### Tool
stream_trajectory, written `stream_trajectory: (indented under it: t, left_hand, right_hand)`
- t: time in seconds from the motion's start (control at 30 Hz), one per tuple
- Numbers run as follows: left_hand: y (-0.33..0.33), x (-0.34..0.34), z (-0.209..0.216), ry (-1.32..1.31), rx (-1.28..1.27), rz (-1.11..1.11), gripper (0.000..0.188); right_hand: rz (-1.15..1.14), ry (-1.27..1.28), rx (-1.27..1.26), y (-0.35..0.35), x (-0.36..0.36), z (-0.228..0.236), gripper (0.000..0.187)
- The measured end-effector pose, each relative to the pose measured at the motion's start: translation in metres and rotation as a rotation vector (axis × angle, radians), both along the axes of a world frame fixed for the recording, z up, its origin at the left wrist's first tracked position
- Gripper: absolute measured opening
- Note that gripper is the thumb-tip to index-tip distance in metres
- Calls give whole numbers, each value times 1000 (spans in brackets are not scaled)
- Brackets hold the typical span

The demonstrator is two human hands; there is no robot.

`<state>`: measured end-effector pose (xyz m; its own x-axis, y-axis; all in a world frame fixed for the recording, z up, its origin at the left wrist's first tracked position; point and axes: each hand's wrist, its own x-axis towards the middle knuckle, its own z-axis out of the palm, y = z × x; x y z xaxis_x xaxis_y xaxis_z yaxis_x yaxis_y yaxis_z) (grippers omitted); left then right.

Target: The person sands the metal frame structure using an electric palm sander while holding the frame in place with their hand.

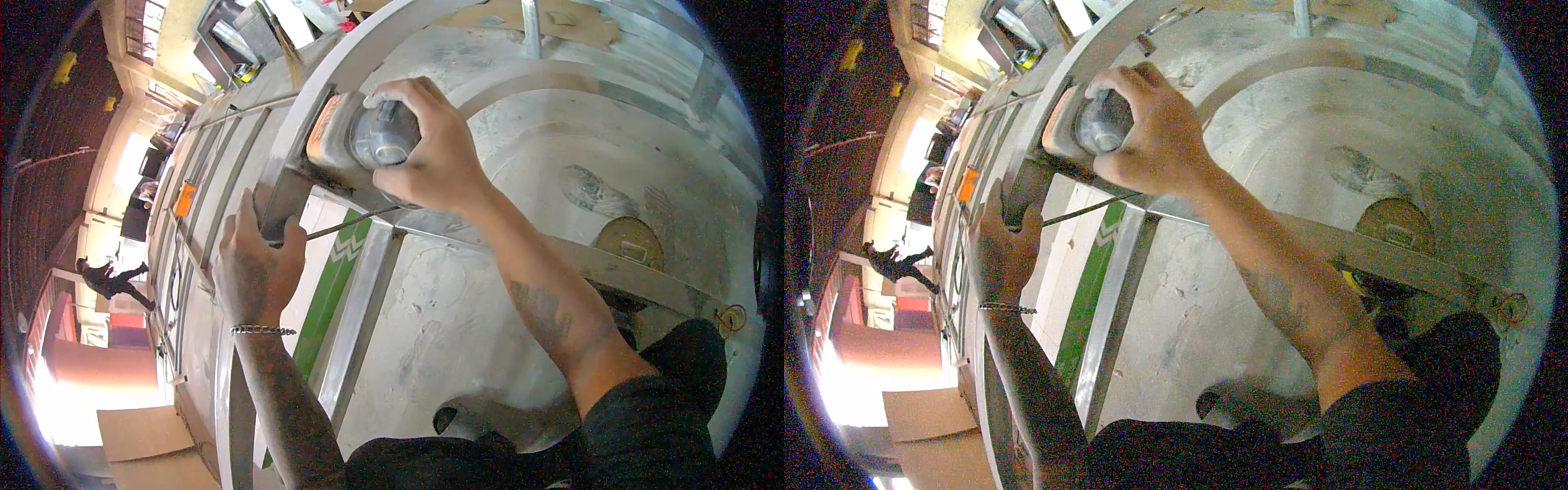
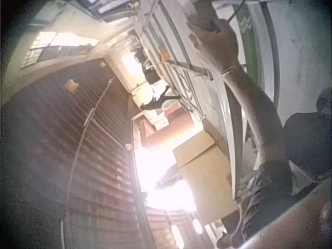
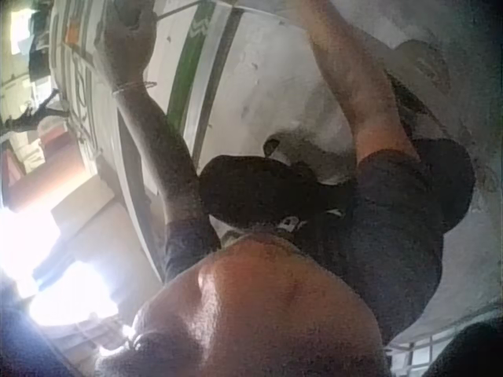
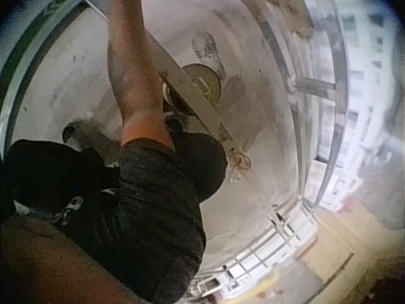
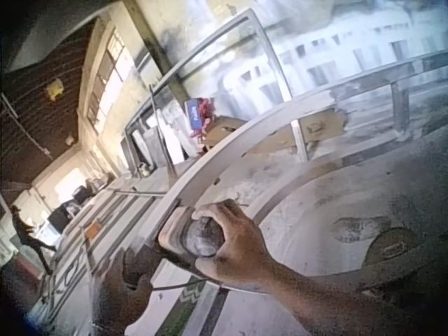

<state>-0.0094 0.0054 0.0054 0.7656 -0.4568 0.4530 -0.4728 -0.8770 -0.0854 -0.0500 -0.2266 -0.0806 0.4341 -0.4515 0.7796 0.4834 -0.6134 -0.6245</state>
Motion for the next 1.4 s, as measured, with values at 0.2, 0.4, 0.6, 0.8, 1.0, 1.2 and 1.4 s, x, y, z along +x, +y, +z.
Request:
stream_trajectory:
  t: [0.2, 0.4, 0.6, 0.8, 1.0, 1.2, 1.4]
  left_hand:
    - [5, 4, -3, 28, -19, -1, 72]
    - [-3, -7, 6, 98, -25, 24, 70]
    - [5, 3, -3, -12, -19, -15, 71]
    - [2, 2, -2, 45, -56, -33, 69]
    - [4, 2, -3, 10, -41, -50, 70]
    - [3, 0, 2, 59, -21, -40, 74]
    - [13, 7, -3, 74, -49, -119, 74]
  right_hand:
    - [40, -3, 17, 17, -9, -2, 65]
    - [0, -3, 25, 6, -3, 0, 67]
    - [-56, 12, 17, -17, 9, -3, 66]
    - [-95, 4, 35, -27, 17, -4, 69]
    - [-30, 86, 89, -6, 5, -4, 65]
    - [32, 45, 72, 10, -5, -3, 63]
    - [36, 25, 12, 29, -17, -2, 63]
